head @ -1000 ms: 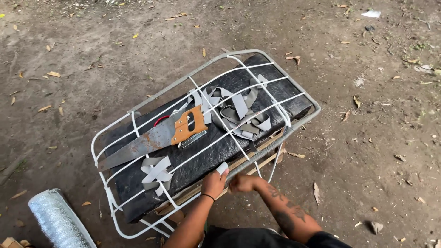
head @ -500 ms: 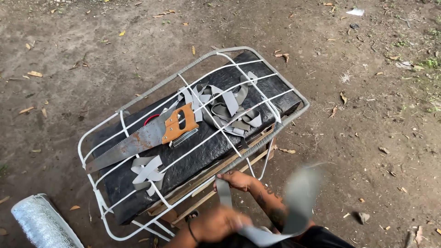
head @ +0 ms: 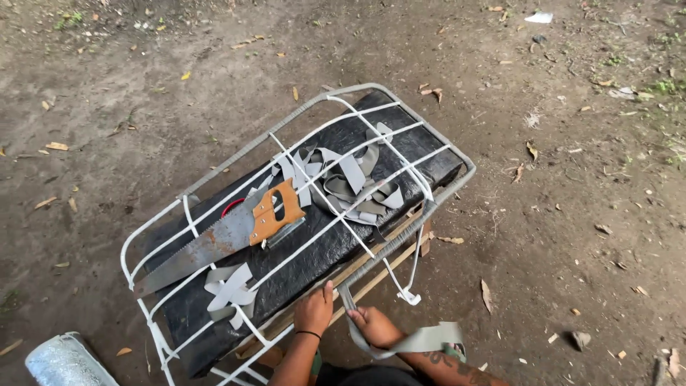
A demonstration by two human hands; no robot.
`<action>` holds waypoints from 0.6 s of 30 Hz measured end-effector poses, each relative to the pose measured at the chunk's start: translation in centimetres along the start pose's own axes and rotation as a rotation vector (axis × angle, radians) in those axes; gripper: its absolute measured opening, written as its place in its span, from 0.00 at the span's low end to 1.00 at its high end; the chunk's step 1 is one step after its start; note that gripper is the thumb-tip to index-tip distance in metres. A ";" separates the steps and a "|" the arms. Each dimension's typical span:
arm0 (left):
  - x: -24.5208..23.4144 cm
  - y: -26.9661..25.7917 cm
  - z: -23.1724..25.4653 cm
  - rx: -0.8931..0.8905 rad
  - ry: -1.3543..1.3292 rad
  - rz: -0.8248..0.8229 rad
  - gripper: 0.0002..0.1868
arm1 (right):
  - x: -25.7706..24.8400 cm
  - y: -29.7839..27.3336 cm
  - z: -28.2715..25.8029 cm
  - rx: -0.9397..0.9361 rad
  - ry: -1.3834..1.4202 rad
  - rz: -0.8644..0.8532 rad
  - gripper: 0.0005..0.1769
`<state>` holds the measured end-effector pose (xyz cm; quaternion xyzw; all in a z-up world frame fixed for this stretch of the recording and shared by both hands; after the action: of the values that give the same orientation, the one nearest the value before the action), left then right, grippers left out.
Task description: The person secures a black bag onto a metal luggage rack using white straps. They repeatedly wrap the straps around the rack and bag, pulling them tight to ensure the load is stable. A hand saw rests on top of the bag during the process.
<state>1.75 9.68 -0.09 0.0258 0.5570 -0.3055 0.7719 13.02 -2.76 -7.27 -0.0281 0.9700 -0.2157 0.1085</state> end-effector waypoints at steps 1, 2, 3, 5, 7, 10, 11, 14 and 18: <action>0.5 0.4 -0.1 -0.090 -0.089 -0.230 0.39 | 0.4 1.8 1.6 0.050 -0.182 -0.017 0.29; 1.3 -0.2 0.0 -0.182 -0.179 -0.467 0.43 | 1.0 3.1 3.6 0.107 -0.361 -0.036 0.35; -0.3 0.5 0.3 -0.183 -0.179 -0.465 0.43 | 3.6 9.4 7.2 0.105 -0.361 -0.037 0.35; 2.1 -2.3 1.2 -0.365 -0.595 -0.965 0.48 | 1.5 21.9 18.7 0.164 -0.959 -0.078 0.07; 3.0 -1.9 1.3 -0.387 -0.599 -1.072 0.52 | 1.1 21.4 17.8 0.127 -0.906 -0.071 0.07; 4.9 -0.4 1.6 -0.314 -0.762 -1.022 0.46 | 0.7 20.5 15.8 0.019 -0.738 -0.043 0.07; 4.8 1.1 1.9 -0.220 -0.924 -0.858 0.39 | 0.6 20.0 15.3 -0.016 -0.684 -0.036 0.08; 0.7 0.4 2.0 -0.182 -0.541 -0.610 0.30 | -0.6 18.2 13.9 -0.115 -0.530 -0.014 0.09; 0.5 0.2 1.7 -0.101 -0.409 -0.448 0.41 | -2.0 13.4 10.4 -0.215 -0.369 0.025 0.11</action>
<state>3.38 9.02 0.04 -0.1981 0.3963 -0.4391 0.7816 17.15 5.23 -21.75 -0.0666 0.9514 -0.1007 0.2833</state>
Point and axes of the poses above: each hand's wrist, its own y-axis towards the middle knuckle, its own x-axis out of the palm, z = x × y, the point moved 10 cm from there along y, towards the middle knuckle, and after that the axes turned 10 degrees about -z, right-handed, at the moved point
